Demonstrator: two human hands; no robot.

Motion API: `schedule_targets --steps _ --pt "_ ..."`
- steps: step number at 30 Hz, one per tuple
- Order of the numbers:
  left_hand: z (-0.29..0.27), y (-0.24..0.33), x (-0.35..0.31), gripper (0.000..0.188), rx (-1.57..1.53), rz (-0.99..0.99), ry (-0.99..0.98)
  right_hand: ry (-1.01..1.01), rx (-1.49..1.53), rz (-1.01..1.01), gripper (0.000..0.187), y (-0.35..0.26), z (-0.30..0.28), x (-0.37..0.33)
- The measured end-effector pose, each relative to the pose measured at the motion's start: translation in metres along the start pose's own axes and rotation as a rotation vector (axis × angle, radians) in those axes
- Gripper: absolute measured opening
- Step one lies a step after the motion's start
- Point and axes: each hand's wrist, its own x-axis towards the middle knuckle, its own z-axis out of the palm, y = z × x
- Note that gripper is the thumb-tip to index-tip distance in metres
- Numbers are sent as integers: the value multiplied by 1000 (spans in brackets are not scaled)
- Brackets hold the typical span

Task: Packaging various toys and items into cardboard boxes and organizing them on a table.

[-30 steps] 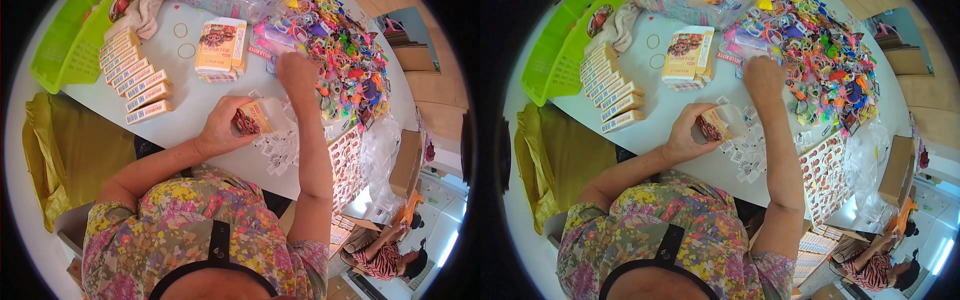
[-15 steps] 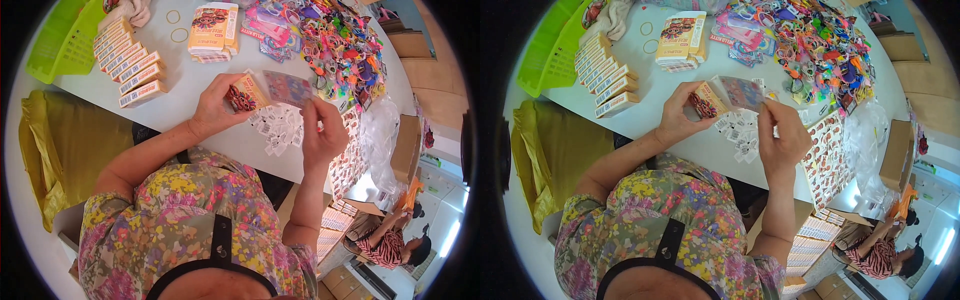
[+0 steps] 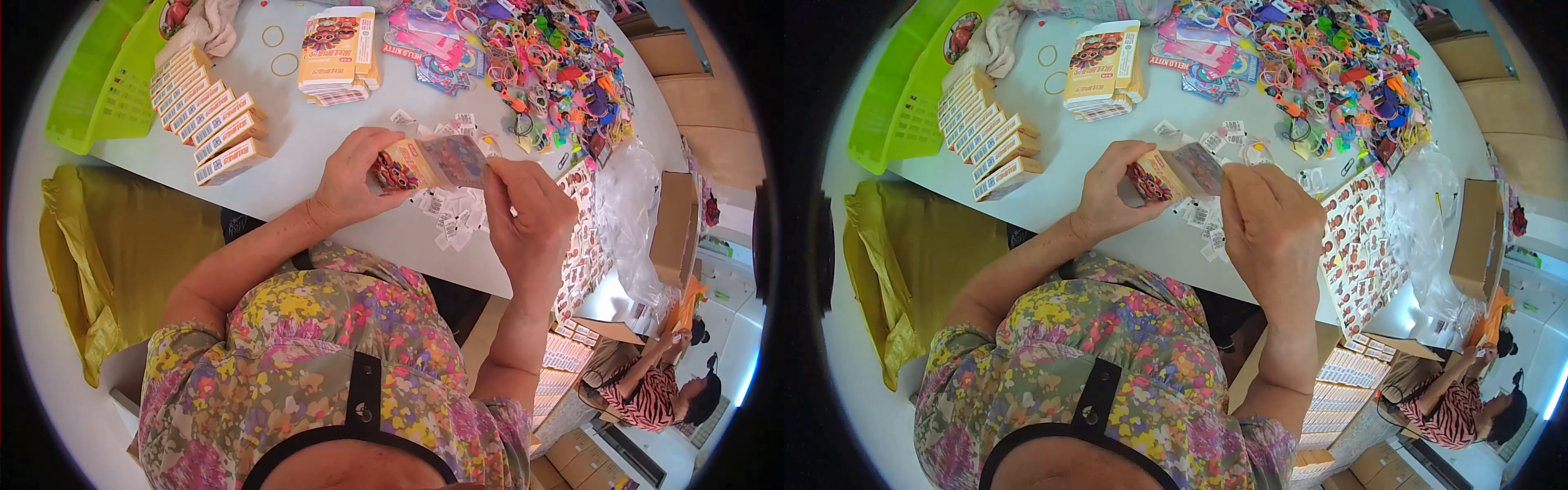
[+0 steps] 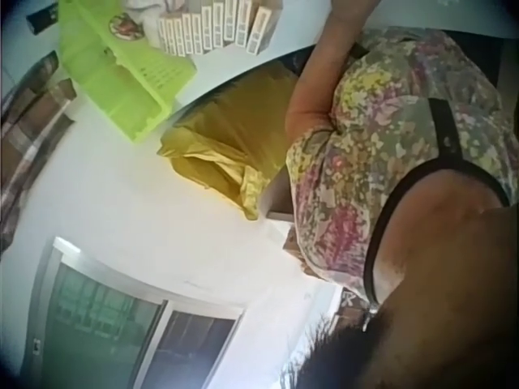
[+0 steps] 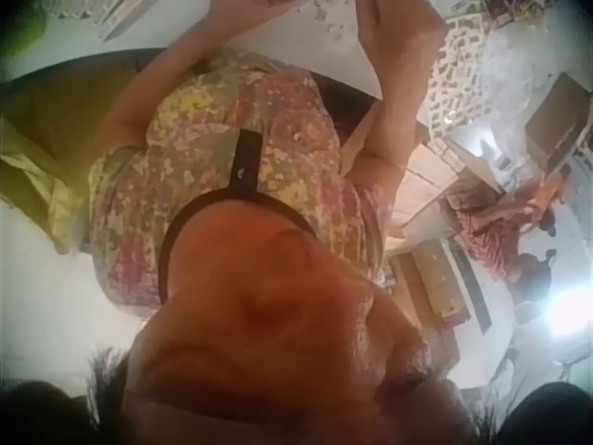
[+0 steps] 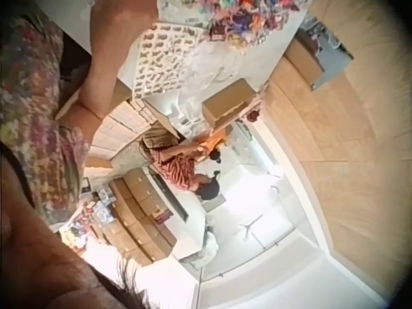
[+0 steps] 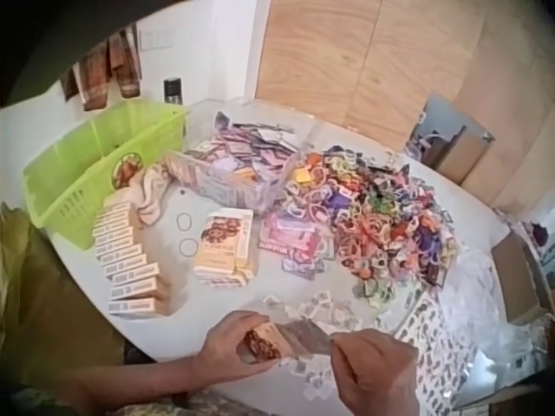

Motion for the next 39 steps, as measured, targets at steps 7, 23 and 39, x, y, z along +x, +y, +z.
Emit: schedule_targets --steps 7,23,39 --pt "-1 3 1 65 -133 -131 -2 22 -47 -58 14 -7 25 5" --pt "2 -3 -4 75 -153 -111 27 65 466 178 18 14 67 -28" --pt "-25 31 -26 65 -404 -243 -320 300 850 511 42 1 88 -91"
